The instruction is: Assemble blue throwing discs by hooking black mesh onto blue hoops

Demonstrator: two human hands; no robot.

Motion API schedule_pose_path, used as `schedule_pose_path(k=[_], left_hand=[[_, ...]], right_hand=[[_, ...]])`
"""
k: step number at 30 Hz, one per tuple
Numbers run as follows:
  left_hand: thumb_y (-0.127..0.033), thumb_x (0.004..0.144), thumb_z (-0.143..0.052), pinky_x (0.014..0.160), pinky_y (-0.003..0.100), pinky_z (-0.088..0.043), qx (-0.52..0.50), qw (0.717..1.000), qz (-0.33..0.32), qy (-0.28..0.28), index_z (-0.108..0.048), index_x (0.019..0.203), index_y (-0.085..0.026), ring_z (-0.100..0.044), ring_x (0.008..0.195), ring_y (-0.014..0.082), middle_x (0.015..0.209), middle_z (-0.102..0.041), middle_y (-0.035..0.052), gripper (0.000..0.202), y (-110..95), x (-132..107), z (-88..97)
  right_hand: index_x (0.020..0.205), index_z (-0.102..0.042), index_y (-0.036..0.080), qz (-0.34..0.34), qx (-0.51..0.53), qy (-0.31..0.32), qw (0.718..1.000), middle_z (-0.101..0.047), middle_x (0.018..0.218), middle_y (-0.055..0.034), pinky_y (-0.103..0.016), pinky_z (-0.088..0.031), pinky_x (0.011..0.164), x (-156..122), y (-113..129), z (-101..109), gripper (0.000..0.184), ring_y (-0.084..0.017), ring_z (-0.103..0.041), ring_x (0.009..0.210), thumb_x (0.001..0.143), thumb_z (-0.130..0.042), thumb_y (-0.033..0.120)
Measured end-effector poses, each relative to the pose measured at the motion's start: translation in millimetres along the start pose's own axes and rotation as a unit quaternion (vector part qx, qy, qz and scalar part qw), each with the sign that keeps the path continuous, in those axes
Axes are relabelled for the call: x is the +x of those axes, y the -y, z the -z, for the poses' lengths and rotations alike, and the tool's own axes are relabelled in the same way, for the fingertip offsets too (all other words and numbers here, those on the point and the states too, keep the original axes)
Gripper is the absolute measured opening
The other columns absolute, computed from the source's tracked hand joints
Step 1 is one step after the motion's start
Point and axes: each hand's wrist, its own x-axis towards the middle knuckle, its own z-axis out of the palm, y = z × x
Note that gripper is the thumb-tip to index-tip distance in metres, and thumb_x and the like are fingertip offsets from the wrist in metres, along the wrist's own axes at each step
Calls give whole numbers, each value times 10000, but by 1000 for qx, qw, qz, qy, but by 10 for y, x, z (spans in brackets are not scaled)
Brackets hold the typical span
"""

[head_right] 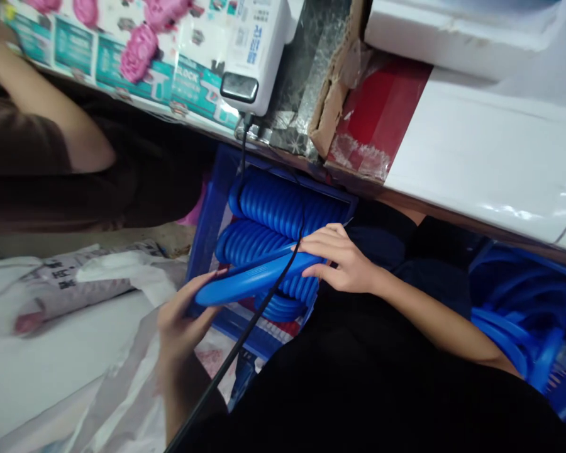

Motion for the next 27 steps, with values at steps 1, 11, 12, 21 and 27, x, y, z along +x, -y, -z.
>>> schedule_pose_path(k=[1,11,12,21,27], left_hand=[[-229,924,-746,923,423,-648,7,1000,11,-28,-692,1307,-185,-782,1038,281,1165,-795,108,390,63,-69,42],[-228,875,-821,794,372,-646,31,996,-75,-46,-739,1229,-193,-782,880,257,1008,-806,93,365,-370,220,19],[-222,874,-821,797,373,-643,31,995,-79,-44,-740,1234,-197,-781,886,256,1012,-805,93,371,-408,259,23],[-181,832,-869,891,364,-622,46,995,-78,-43,-713,1282,-192,-764,963,244,1091,-791,82,477,-736,414,-53],[-229,901,-814,922,393,-633,33,993,-114,23,-668,1346,-187,-773,1024,259,1158,-796,115,470,-889,596,-169]], right_hand=[[1292,-672,170,1,24,-6,1000,-767,1147,-142,-479,-471,975,3,-44,1,372,-245,-721,1063,1054,-597,446],[1472,-537,134,69,-36,58,995,-731,1253,-200,-489,-578,951,55,82,16,564,-293,-704,1152,1013,-660,437],[1468,-541,133,71,-49,50,995,-736,1232,-196,-485,-584,936,60,127,44,565,-293,-712,1126,1009,-664,439],[1375,-618,136,86,-197,53,975,-740,1210,-173,-466,-578,920,170,611,305,370,-289,-704,1089,1051,-520,283],[1190,-704,129,72,-202,84,973,-772,1117,-148,-363,-545,796,192,650,266,349,-230,-712,943,1094,-487,385]])
